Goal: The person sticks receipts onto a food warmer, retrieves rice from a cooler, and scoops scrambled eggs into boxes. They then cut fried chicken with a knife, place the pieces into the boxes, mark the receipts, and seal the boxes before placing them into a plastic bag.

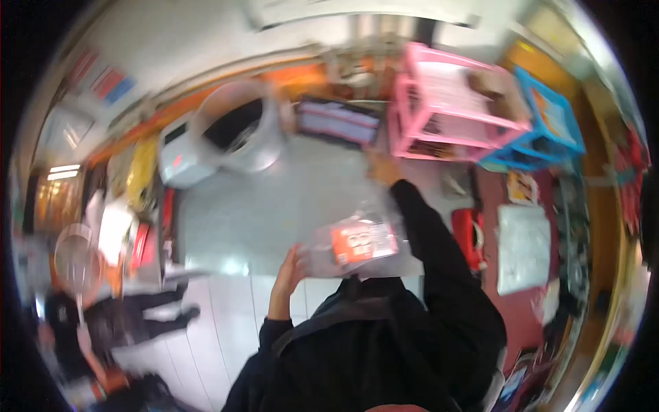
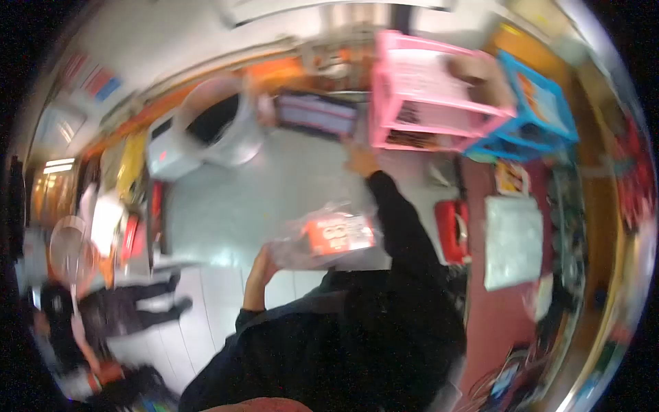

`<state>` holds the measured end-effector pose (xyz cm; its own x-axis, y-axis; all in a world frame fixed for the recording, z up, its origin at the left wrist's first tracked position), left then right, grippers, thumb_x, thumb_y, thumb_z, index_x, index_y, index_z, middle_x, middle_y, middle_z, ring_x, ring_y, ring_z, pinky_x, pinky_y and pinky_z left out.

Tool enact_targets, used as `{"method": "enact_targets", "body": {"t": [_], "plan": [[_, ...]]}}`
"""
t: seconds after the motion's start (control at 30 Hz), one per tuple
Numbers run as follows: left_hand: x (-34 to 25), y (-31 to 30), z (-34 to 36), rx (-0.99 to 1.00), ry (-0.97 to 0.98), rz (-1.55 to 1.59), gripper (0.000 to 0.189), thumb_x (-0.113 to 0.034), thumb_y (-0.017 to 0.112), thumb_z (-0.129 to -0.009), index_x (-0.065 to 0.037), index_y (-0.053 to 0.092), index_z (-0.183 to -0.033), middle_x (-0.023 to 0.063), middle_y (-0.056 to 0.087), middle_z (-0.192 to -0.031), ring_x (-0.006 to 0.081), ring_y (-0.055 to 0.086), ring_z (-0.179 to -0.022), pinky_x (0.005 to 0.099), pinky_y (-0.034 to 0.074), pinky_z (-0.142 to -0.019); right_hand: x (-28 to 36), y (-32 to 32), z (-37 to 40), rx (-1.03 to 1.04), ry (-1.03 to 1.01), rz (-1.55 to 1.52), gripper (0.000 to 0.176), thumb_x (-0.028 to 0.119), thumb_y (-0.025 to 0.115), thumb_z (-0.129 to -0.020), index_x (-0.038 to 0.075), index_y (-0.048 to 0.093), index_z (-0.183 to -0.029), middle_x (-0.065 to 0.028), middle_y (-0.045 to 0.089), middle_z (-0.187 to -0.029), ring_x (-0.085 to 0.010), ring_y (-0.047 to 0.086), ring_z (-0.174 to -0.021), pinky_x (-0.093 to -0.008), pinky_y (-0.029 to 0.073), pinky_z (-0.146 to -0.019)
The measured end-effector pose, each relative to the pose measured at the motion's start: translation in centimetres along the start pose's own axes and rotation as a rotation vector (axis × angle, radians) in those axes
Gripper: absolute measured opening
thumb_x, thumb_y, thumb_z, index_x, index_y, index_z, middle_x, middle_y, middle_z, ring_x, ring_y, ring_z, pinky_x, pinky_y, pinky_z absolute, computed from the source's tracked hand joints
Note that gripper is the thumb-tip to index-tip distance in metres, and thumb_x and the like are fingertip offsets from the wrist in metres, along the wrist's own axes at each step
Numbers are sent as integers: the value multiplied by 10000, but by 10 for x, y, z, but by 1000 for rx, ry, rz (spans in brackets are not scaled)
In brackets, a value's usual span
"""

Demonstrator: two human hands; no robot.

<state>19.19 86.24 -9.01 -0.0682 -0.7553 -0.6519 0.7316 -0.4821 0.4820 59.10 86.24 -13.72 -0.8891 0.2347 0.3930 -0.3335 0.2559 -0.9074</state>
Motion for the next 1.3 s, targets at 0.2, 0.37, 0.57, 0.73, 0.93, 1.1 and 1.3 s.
{"method": "enact_targets", "body": {"t": [0.2, 0.37, 0.57, 0.73, 0.93, 1.1, 1.3], "plan": [[28, 59, -63, 409, 397, -832, 680, -302, 611, -811, -71, 283, -1360, 106, 389, -1325, 283, 416, -1196, 439, 435, -925, -10, 38, 80, 261, -23, -406, 631, 353, 540, -853, 20, 311, -1338, -198, 503, -1221, -302, 530, -1047, -398, 398, -915], [13, 132, -52, 465, -132, -113, 729, -371, 628, -776, -67, 293, -1348, 120, 378, -1329, 292, 404, -1204, 469, 433, -913, 40, -72, 217, 235, 257, -1126, 436, 300, 457, -926, 59, 431, -1289, -95, 557, -1164, -182, 504, -1077, -310, 425, -877], [38, 101, -112, 521, -184, -613, 723, -376, 597, -809, -96, 251, -1379, 126, 307, -1371, 268, 402, -1192, 425, 470, -840, -7, -241, 401, -199, 782, -1216, 421, 184, 562, -873, 76, 468, -1269, -41, 603, -1036, -110, 559, -921, -261, 464, -760], [-41, 105, -84, 162, -31, -327, 619, -217, 636, -785, -98, 375, -1333, 103, 480, -1262, 181, 515, -1041, 284, 447, -821, -154, -351, 606, -710, 1213, 82, 225, 102, 551, -776, 72, 657, -973, -128, 656, -785, -242, 641, -740, -340, 492, -673], [-115, 234, -16, -229, 286, -670, 660, -324, 618, -795, -32, 350, -1323, 152, 498, -1231, 258, 526, -1021, 348, 437, -845, -280, -427, 745, -773, 1443, 524, 145, 122, 576, -748, 67, 675, -839, -160, 639, -779, -304, 624, -774, -391, 493, -714], [-112, 292, 37, -418, 329, -792, 725, -412, 603, -804, 24, 330, -1315, 193, 514, -1205, 321, 534, -1005, 401, 429, -865, -367, -409, 788, -343, 1448, 743, 72, 136, 627, -709, 99, 678, -742, -127, 645, -800, -284, 610, -835, -391, 487, -722], [-103, 253, 27, -440, 196, -996, 883, -494, 617, -763, -73, 178, -1403, 192, 338, -1363, 339, 303, -1249, 419, 253, -1045, -415, -485, 823, -503, 1222, 272, 155, 229, 704, -655, 88, 664, -704, -106, 640, -749, -229, 624, -684, -354, 495, -661]]}}
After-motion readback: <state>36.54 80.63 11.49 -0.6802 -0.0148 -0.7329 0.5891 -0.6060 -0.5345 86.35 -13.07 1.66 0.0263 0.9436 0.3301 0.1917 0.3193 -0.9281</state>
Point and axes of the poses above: each hand's wrist, its own z-axis away from the middle knuckle, its own y-axis out of the palm, x = y × z, the point moved 5 cm from there along -z, towards the middle knuckle
